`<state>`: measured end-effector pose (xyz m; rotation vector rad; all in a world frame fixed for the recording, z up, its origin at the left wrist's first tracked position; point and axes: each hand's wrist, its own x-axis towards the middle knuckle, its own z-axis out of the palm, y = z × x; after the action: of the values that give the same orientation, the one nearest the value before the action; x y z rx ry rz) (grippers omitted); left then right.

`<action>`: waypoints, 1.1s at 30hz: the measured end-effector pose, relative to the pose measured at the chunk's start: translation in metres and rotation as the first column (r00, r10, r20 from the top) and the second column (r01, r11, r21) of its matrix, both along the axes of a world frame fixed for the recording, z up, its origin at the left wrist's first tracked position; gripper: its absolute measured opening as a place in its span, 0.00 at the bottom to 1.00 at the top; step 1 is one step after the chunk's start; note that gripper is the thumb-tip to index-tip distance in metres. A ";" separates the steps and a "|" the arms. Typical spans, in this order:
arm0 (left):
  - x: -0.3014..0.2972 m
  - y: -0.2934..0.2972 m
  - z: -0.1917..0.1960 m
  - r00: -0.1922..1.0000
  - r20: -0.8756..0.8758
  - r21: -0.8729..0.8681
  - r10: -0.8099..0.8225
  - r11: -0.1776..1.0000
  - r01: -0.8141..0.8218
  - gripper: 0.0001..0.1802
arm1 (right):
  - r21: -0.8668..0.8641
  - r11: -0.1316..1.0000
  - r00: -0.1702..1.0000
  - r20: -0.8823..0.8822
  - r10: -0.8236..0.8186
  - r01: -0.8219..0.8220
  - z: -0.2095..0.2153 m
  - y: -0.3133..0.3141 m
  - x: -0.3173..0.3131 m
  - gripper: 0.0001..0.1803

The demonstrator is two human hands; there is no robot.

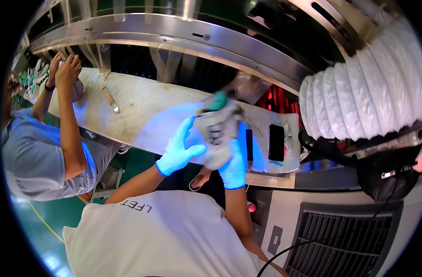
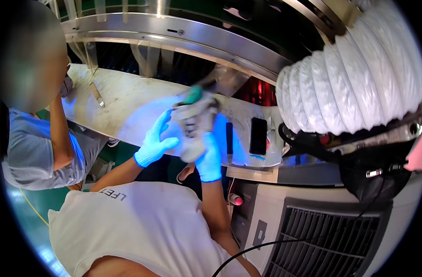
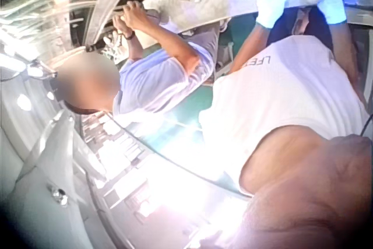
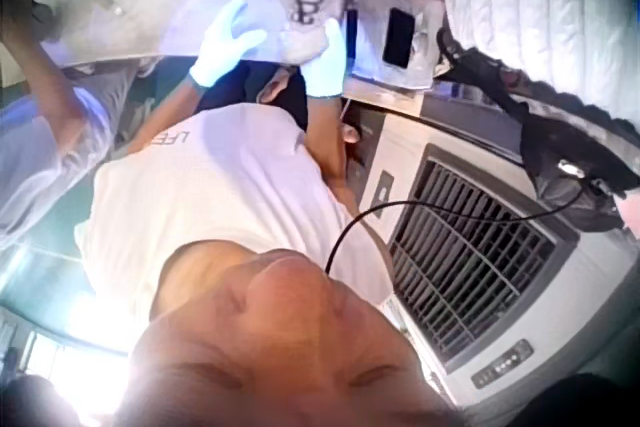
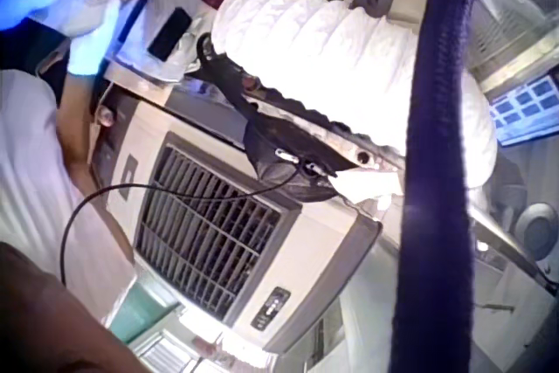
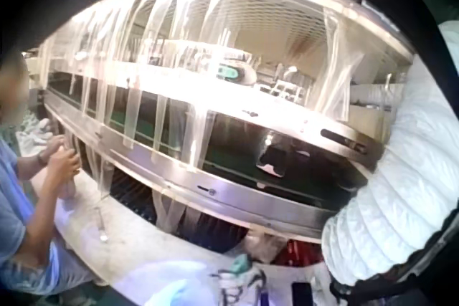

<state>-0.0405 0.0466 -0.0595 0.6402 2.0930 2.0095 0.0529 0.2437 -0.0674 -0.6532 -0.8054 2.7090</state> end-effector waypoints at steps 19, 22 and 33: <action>-0.092 0.202 0.207 0.503 -0.864 0.014 -0.013 0.999 0.050 0.38 | 0.913 -0.353 0.874 0.006 -0.487 -0.203 -0.039 0.133 0.025 0.21; -0.149 0.314 0.260 0.562 -0.825 -0.024 -0.067 0.996 0.083 0.29 | 0.928 -0.337 0.884 -0.017 -0.466 -0.160 -0.032 0.131 0.021 0.21; -0.218 0.497 0.255 0.524 -0.751 -0.462 -0.402 0.887 0.018 0.21 | 0.927 -0.337 0.865 -0.029 -0.502 -0.164 -0.035 0.130 0.017 0.20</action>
<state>-0.2582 0.5437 0.1954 1.9585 2.5651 1.0912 0.0698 0.3737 -0.1027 -0.6775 -2.3032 0.5533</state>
